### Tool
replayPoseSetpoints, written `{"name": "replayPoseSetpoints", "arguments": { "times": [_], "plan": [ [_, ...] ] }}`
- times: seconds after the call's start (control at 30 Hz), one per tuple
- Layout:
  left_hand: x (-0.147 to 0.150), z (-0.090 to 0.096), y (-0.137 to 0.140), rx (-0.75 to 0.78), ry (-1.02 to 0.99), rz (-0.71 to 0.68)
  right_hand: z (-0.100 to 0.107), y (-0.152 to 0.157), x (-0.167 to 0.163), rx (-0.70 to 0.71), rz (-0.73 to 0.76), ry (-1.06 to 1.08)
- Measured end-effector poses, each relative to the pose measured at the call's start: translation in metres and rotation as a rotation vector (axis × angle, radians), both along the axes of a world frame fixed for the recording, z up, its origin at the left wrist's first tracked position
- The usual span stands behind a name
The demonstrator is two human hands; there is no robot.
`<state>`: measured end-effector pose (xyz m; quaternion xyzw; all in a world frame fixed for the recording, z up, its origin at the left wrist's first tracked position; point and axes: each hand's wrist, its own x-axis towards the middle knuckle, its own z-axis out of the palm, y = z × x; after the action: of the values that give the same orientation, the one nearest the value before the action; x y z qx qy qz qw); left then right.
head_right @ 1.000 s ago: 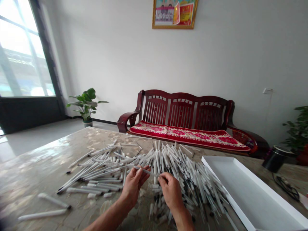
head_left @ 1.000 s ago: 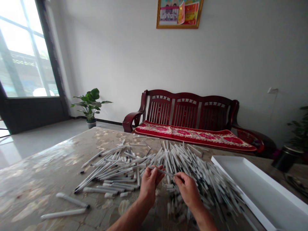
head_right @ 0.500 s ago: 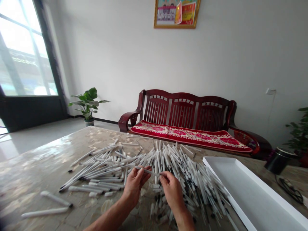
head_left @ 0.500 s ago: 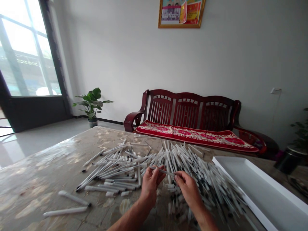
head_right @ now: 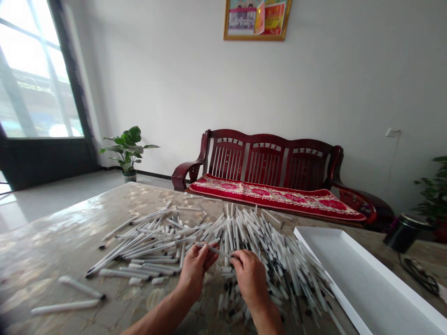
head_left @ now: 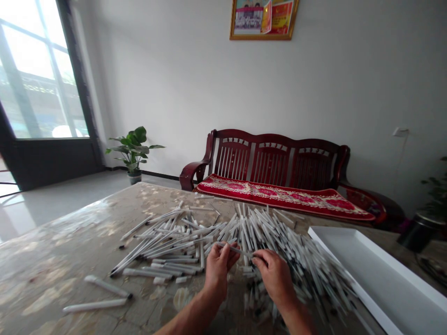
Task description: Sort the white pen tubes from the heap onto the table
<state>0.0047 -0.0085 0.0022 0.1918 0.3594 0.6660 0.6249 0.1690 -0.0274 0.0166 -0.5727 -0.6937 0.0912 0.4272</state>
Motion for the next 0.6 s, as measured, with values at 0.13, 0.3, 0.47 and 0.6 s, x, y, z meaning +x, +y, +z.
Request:
{"name": "replayPoseSetpoints", "arguments": {
  "times": [0.13, 0.3, 0.47, 0.6],
  "plan": [
    [-0.005, 0.0028, 0.0045, -0.063, -0.013, 0.065, 0.002, 0.0009, 0.0031, 0.044, -0.035, -0.008],
    [-0.009, 0.0056, 0.0059, -0.062, -0.022, 0.065, 0.004, -0.0001, 0.0064, -0.112, -0.013, -0.074],
    [-0.0066, 0.0044, 0.0046, -0.03, -0.005, 0.036, 0.0026, -0.0014, 0.0082, -0.13, 0.014, -0.091],
    [-0.0027, 0.0021, 0.0022, 0.002, -0.004, -0.001, -0.0008, -0.0015, 0.0026, -0.033, 0.021, -0.057]
  ]
}}
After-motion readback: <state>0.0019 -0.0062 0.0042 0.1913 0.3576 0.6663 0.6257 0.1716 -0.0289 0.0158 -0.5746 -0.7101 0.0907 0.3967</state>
